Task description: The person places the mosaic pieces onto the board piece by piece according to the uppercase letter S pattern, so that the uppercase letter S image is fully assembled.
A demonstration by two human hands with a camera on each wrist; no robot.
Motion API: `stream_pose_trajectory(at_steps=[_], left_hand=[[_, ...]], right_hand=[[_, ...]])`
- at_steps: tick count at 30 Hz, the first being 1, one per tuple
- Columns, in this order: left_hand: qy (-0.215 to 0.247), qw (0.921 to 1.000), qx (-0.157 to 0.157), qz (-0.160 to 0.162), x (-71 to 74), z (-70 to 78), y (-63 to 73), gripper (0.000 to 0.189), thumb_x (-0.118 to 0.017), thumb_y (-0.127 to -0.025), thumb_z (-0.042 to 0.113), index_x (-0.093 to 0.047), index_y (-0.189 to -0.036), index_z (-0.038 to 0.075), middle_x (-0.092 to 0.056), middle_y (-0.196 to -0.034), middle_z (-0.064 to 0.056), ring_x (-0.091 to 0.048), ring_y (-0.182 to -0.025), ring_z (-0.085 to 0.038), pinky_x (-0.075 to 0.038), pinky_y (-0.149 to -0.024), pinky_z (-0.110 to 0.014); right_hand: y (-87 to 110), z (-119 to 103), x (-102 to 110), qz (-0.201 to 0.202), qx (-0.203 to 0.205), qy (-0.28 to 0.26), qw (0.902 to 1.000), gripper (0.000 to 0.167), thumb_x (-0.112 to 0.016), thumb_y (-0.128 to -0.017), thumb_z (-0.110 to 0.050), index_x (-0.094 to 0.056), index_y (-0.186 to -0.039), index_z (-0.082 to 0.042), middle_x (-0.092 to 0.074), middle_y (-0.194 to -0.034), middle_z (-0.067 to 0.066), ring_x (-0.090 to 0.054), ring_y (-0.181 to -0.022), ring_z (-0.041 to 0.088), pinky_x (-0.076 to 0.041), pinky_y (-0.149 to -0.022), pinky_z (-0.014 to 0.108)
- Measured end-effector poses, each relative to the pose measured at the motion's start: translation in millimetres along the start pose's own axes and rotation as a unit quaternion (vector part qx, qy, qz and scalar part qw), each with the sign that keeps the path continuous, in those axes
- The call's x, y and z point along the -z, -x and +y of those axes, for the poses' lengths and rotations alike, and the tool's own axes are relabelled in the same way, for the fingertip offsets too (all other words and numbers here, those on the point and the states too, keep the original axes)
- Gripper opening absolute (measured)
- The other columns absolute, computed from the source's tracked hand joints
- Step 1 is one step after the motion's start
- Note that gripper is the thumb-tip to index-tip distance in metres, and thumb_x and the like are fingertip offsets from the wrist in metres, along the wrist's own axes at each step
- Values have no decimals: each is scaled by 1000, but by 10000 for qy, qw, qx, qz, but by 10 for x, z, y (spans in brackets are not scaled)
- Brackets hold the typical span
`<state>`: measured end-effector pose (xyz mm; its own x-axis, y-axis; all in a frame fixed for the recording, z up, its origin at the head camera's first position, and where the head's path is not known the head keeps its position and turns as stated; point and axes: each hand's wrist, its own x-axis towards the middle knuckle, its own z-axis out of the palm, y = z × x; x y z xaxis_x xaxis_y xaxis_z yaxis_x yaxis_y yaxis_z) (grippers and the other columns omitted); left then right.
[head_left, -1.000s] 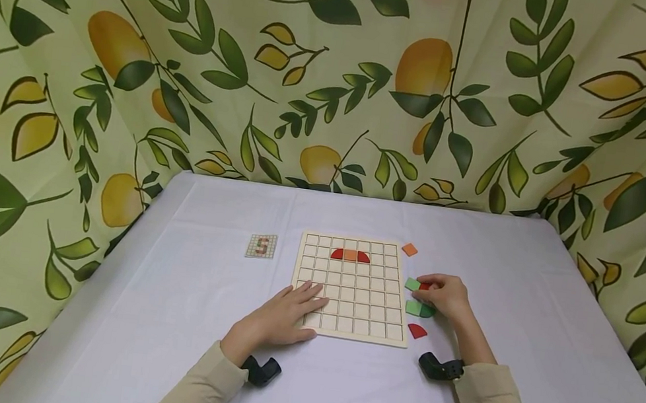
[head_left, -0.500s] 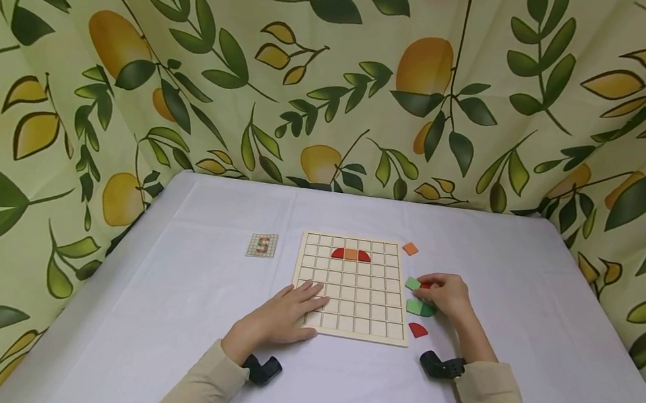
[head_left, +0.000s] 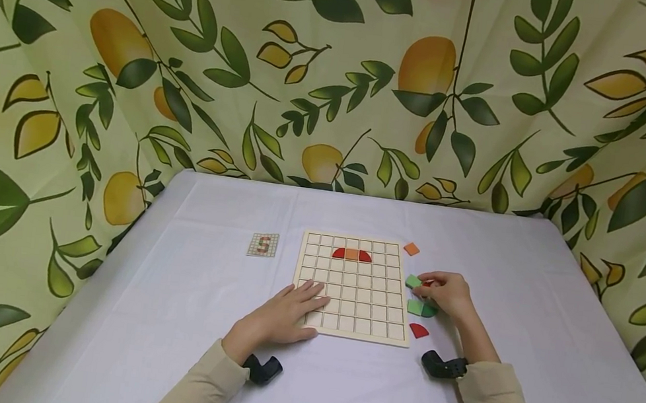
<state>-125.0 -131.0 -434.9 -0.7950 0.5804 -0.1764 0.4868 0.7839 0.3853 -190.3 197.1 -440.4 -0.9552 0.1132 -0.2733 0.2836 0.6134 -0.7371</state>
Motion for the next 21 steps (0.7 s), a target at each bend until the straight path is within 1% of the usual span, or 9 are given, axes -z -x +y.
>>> stream_pose_trajectory(at_steps=[8,15,21], left_hand=[[20,10000,26,-20,8,6,8,61,-60,-91,33,-41,-147,18,-29,-161,-6,-21,-152,-28,-22,-122,-53],[5,10000,12,-8,16,15,6,61,-60,-92,33,-41,-147,17,-29,-161,-6,-22,-152,-28,-23,-122,-54],[-34,10000,-19,1,23,22,11,61,-60,-91,33,-41,-147,17,-30,-160,-7,-22,-152,-29,-23,-121,-54]], right_hand=[[25,-46,-9,-115,244,46,9996,42,-74,-82,-16,-65,-117,5,-44,-61,-4,-43,-64,11,-35,-53,23],[33,-92,-46,-274,435,19,9987,41,-73,-81,-14,-65,-116,6,-39,-57,-6,-38,-56,8,-32,-49,22],[51,-143,-79,-331,540,-39,9980,41,-73,-81,-14,-66,-116,6,-38,-61,-4,-38,-59,11,-31,-50,22]])
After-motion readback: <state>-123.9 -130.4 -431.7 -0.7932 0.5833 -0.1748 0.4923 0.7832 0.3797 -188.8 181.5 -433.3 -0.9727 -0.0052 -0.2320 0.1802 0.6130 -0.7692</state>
